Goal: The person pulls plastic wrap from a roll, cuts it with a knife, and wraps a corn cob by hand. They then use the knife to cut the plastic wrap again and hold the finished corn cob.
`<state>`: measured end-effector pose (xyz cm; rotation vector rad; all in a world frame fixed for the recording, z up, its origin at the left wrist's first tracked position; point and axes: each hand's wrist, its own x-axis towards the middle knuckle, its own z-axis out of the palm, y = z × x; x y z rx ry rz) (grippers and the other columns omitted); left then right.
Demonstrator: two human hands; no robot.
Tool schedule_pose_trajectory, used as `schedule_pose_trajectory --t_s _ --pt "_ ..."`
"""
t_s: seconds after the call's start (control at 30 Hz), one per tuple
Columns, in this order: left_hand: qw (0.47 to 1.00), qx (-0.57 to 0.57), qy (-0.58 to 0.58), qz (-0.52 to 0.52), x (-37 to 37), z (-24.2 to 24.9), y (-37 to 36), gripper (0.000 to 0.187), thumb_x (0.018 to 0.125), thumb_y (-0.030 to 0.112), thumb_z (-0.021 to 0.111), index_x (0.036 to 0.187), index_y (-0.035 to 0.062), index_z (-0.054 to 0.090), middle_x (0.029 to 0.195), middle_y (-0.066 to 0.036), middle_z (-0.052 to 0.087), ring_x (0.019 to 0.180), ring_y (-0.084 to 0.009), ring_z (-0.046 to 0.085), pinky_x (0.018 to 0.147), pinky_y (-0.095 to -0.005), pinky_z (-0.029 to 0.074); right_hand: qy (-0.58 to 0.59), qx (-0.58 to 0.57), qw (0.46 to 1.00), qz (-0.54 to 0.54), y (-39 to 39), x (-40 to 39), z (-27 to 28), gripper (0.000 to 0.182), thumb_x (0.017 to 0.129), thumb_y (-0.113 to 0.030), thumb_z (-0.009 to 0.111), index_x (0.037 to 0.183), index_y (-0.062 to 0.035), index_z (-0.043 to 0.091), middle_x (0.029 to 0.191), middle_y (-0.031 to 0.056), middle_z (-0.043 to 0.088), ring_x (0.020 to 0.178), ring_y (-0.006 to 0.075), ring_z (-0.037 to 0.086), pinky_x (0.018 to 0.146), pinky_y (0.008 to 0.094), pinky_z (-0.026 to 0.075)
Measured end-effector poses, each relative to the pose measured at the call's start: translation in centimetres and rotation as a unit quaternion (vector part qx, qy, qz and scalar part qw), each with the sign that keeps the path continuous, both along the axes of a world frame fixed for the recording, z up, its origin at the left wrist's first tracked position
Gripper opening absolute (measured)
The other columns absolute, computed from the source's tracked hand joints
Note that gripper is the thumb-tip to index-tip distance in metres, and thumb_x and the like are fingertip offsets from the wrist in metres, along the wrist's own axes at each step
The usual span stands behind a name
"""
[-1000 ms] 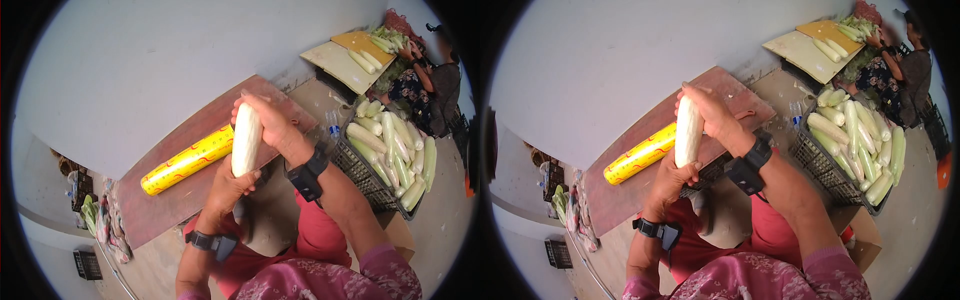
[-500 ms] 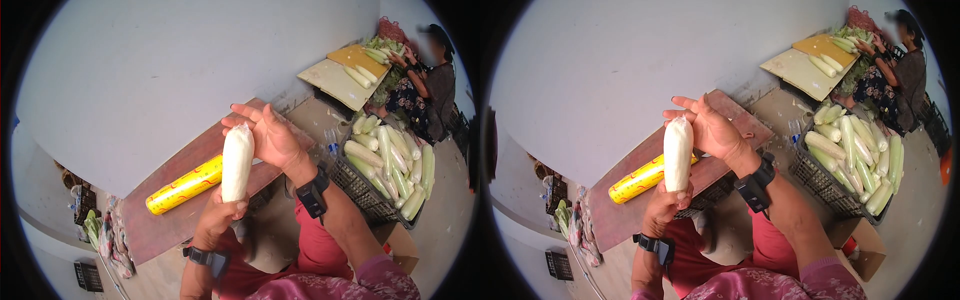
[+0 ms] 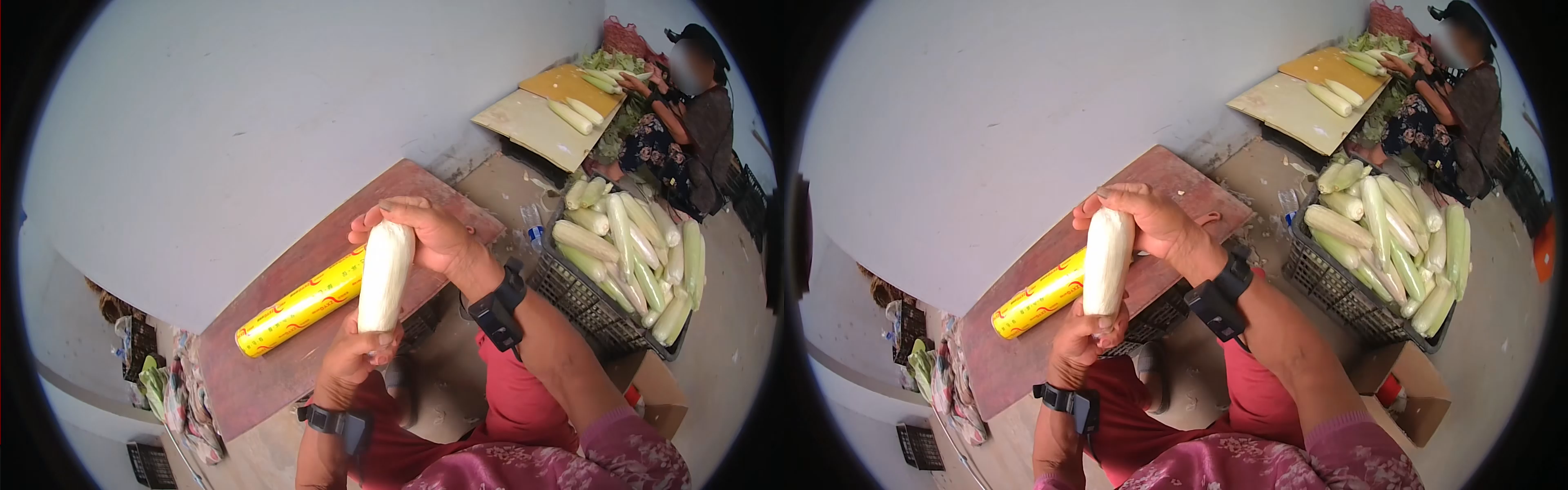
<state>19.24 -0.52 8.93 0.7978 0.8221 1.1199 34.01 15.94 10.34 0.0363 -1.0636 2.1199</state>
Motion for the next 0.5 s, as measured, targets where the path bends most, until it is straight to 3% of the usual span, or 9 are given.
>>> schedule_pose_trajectory --t_s 0.17,0.27,0.37,0.4,0.5 --pt "0.997 -0.020 0.065 0.021 0.4 0.3 0.1 0.052 0.073 0.016 0.072 0.116 -0.0059 0.051 0.076 -0.009 0.056 0.047 -0.0096 0.043 0.041 -0.0207 0.033 -0.069 -0.080 0.994 -0.020 0.6 0.0 -0.3 0.037 0.093 -0.007 0.050 0.128 0.0054 0.051 0.108 0.0207 0.066 0.107 0.0357 0.065 0.092 0.0451 0.055" --pt "0.997 -0.026 0.068 0.026 0.5 0.1 0.2 0.053 0.073 0.016 0.071 0.116 -0.0061 0.050 0.075 -0.010 0.056 0.048 -0.0098 0.043 0.042 -0.0207 0.034 -0.082 -0.068 0.994 -0.023 0.9 0.0 -0.7 0.040 0.095 -0.012 0.052 0.131 0.0051 0.047 0.107 0.0210 0.066 0.107 0.0360 0.065 0.091 0.0454 0.055" --pt "0.999 -0.009 0.031 0.024 0.0 -0.9 0.5 0.053 0.074 0.016 0.070 0.117 -0.0064 0.050 0.075 -0.010 0.055 0.048 -0.0098 0.042 0.042 -0.0212 0.034 -0.027 -0.077 0.996 -0.042 1.1 -0.6 -1.4 0.043 0.098 -0.020 0.053 0.132 0.0053 0.047 0.110 0.0222 0.065 0.108 0.0364 0.065 0.091 0.0451 0.055" --pt "1.000 0.002 0.017 0.026 -0.2 -0.9 0.6 0.052 0.074 0.015 0.069 0.118 -0.0065 0.050 0.075 -0.010 0.055 0.048 -0.0098 0.042 0.042 -0.0214 0.034 -0.014 -0.093 0.995 -0.044 0.3 -0.4 -0.7 0.055 0.099 -0.034 0.055 0.135 0.0057 0.044 0.117 0.0238 0.063 0.110 0.0364 0.063 0.093 0.0446 0.053" --pt "0.999 0.007 -0.042 0.006 0.0 -0.1 0.4 0.050 0.074 0.012 0.069 0.116 -0.0064 0.052 0.076 -0.010 0.056 0.051 -0.0098 0.044 0.044 -0.0211 0.034 0.076 -0.131 0.988 0.016 0.0 -0.3 -0.3 0.067 0.097 -0.043 0.057 0.139 0.0058 0.040 0.123 0.0256 0.060 0.113 0.0367 0.061 0.097 0.0448 0.051"
